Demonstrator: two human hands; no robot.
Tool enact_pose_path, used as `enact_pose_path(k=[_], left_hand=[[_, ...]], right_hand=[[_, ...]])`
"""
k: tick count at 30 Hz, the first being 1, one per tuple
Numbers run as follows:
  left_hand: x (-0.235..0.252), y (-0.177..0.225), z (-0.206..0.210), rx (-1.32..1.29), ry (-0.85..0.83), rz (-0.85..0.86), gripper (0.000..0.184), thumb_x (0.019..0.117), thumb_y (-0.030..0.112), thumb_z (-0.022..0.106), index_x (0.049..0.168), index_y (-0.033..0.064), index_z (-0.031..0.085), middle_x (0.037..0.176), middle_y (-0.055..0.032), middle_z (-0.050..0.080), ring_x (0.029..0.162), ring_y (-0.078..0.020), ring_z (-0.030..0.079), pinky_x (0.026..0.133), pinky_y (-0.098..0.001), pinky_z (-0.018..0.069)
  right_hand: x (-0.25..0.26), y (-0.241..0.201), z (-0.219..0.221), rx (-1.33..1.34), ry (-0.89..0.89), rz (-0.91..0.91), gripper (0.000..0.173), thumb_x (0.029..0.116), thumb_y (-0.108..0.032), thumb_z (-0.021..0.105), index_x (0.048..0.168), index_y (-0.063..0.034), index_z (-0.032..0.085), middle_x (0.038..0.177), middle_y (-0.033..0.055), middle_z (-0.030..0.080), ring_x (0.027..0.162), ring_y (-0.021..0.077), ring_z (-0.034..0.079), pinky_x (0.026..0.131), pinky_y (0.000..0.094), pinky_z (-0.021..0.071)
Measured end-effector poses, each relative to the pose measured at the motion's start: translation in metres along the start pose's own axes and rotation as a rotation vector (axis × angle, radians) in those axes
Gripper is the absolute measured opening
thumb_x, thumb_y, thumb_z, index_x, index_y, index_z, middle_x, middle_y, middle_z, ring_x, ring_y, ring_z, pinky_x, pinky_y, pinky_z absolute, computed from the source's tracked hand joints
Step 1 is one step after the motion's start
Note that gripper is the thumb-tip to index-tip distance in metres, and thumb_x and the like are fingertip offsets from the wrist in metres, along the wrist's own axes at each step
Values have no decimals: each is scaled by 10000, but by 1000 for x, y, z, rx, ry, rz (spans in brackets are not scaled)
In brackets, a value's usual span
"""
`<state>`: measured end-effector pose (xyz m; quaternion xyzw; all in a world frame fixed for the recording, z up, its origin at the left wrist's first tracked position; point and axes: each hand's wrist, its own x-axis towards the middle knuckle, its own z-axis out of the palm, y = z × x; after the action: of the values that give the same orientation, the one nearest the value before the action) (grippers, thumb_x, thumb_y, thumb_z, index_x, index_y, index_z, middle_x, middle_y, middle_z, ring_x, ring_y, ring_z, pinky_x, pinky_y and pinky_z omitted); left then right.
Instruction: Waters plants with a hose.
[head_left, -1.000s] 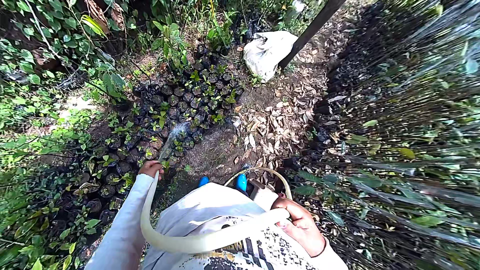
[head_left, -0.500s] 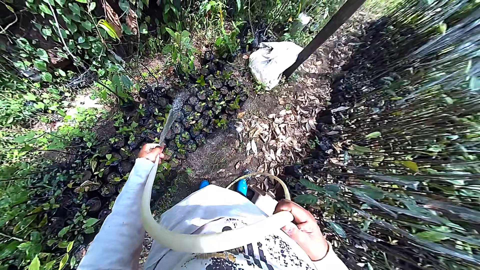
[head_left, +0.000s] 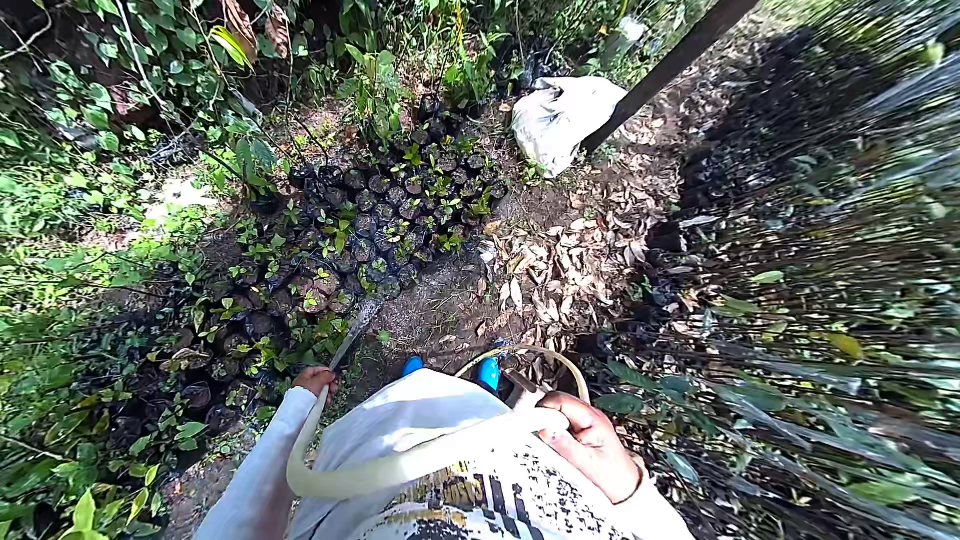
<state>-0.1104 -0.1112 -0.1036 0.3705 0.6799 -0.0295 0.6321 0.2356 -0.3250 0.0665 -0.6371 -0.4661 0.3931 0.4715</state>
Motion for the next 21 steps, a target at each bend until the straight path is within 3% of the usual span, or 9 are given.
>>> enact_pose_path(k=[4, 8, 14, 18, 21], left_hand=[[-6, -14, -17, -42, 88, -26, 258, 1071, 100, 494, 1227, -93, 563, 702, -52, 622, 497, -59, 525, 501, -213, 465], [0, 15, -11, -38, 57, 27, 265, 1068, 95, 492, 1257, -85, 541, 700, -54, 624, 483, -63, 524, 481, -216, 463], [10, 100, 55, 66, -151, 195, 317, 1065, 98, 475, 1318, -88, 516, 753, -61, 615, 535, -72, 528, 519, -233, 472], [11, 175, 90, 28, -234, 323, 288, 1071, 97, 483, 1307, -67, 504, 667, -35, 600, 455, -55, 505, 432, -197, 431], [9, 241, 100, -1, -235, 428, 345, 1044, 75, 540, 1354, -50, 457, 683, -32, 593, 466, -59, 513, 436, -198, 439]], right_hand=[[10, 1, 5, 18, -45, 45, 364, 913, -502, 709, 870, -141, 711, 816, -122, 677, 773, -84, 605, 720, 133, 520], [18, -7, 2, -15, -7, 22, 399, 912, -530, 697, 847, -136, 703, 799, -119, 666, 765, -91, 591, 707, 125, 505], [8, -11, -24, 7, 105, -101, 373, 949, -544, 654, 890, -178, 695, 809, -126, 654, 768, -77, 593, 694, 128, 508], [-2, -12, -47, 0, 146, -172, 331, 969, -535, 633, 949, -210, 692, 838, -132, 657, 820, -67, 609, 747, 135, 515], [-5, -8, -64, 54, 272, -139, 294, 964, -546, 630, 1023, -272, 718, 890, -169, 680, 825, -70, 625, 741, 140, 531]])
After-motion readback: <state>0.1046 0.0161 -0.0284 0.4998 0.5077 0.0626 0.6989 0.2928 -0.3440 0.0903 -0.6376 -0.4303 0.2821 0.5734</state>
